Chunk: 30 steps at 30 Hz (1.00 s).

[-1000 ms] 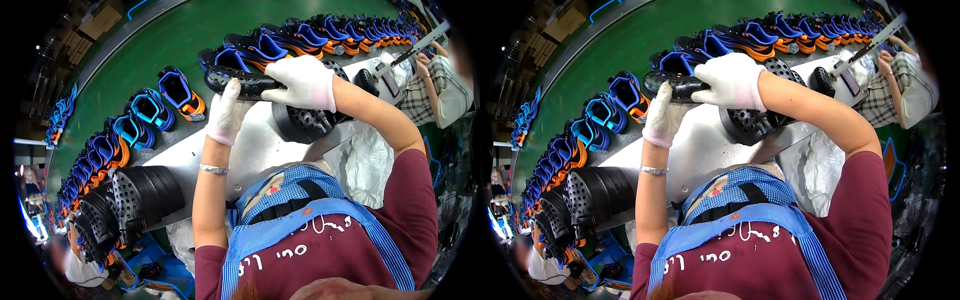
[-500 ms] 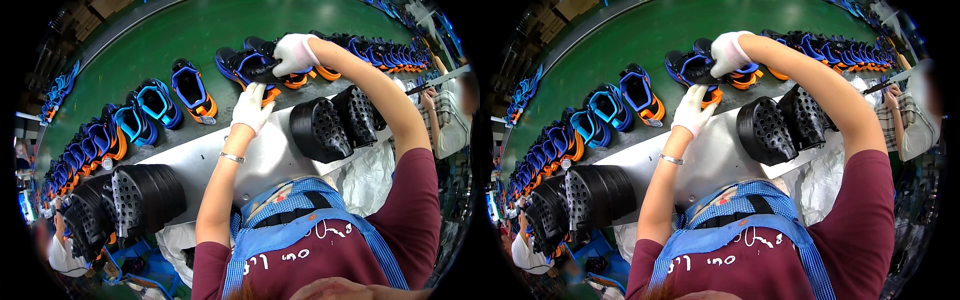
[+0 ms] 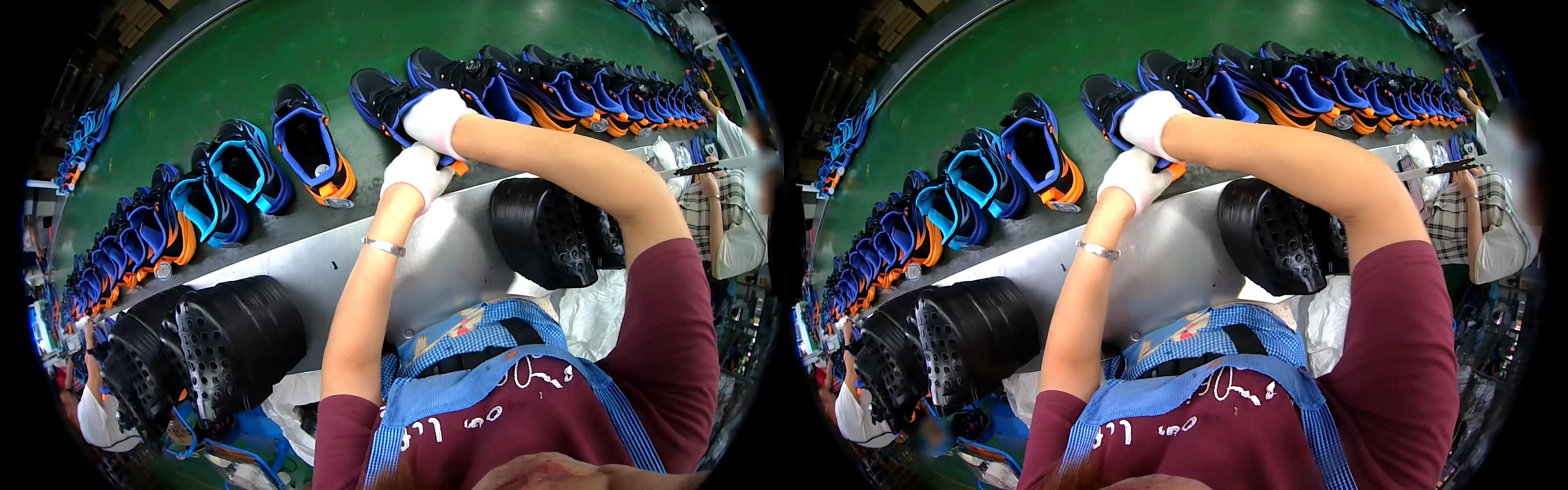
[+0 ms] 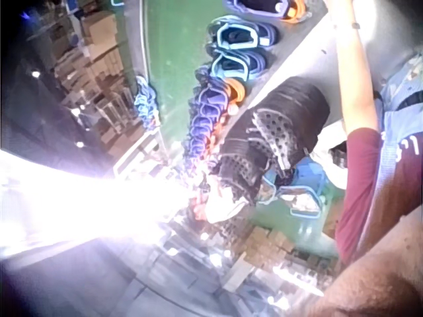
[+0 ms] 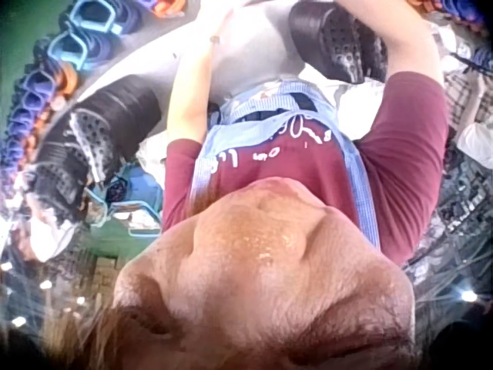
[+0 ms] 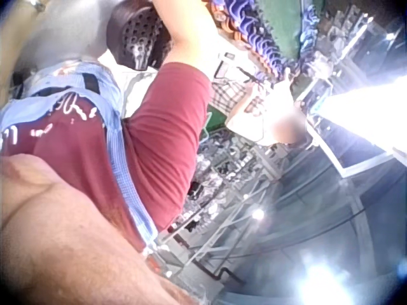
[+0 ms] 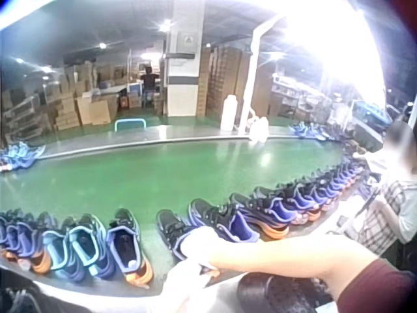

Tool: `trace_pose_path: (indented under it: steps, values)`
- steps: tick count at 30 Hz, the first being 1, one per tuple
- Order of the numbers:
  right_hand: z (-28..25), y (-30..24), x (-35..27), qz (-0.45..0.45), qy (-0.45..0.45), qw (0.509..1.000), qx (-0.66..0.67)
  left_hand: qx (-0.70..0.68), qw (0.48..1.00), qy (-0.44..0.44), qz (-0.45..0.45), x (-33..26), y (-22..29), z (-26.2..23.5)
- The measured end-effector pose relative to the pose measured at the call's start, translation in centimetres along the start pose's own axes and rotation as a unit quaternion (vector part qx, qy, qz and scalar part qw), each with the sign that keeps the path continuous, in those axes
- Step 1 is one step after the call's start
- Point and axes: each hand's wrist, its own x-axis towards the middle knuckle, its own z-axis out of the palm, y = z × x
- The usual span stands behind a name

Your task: The person inserts black plastic shoe lasts into blue and orange athletic shoes on a factory assembly line. They handle the shoes and lasts one at a time, placing the lasts inside the shoes and arranging them in a row.

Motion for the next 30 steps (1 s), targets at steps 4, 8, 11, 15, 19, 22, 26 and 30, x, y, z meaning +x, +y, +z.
trace_pose_path:
  steps: [4, 8, 11, 15, 19, 22, 26, 30]
  values:
    - [-1.7, -0.5, 1.7, 0.044, 0.005, 0.997, 0.070, 0.040, 0.997, -0.067, -0.002, 2.1, 0.7, -1.8]
    - [-3.0, -0.7, 0.8, 0.033, -0.058, 0.998, -0.017, 0.062, 0.986, -0.135, -0.080, 2.1, 1.8, -2.8]
    - [-2.6, -0.9, 1.0, 0.047, -0.050, 0.997, 0.027, 0.021, 0.977, -0.183, -0.105, 1.7, 0.8, -2.9]
    - [-2.0, -0.3, 1.4, 0.033, -0.078, 0.996, -0.038, 0.054, 0.983, -0.151, -0.085, 2.2, 1.1, -2.4]
    - [-1.3, 0.3, 0.9, 0.048, -0.019, 0.997, 0.053, 0.109, 0.982, -0.140, -0.071, 1.8, 2.2, -2.0]
    - [-3.4, 1.5, -1.6, -0.019, -0.061, 0.995, 0.070, 0.136, 0.987, -0.081, -0.031, 0.6, 2.3, -1.4]
    - [-8.5, 4.2, -10.7, -0.045, 0.056, 0.993, 0.091, 0.120, 0.991, 0.033, -0.044, -2.0, 2.3, -1.9]
    - [-9.9, 9.5, -21.3, 0.067, 0.194, 0.974, 0.096, 0.163, 0.978, 0.100, -0.083, -3.1, -1.4, -2.8]
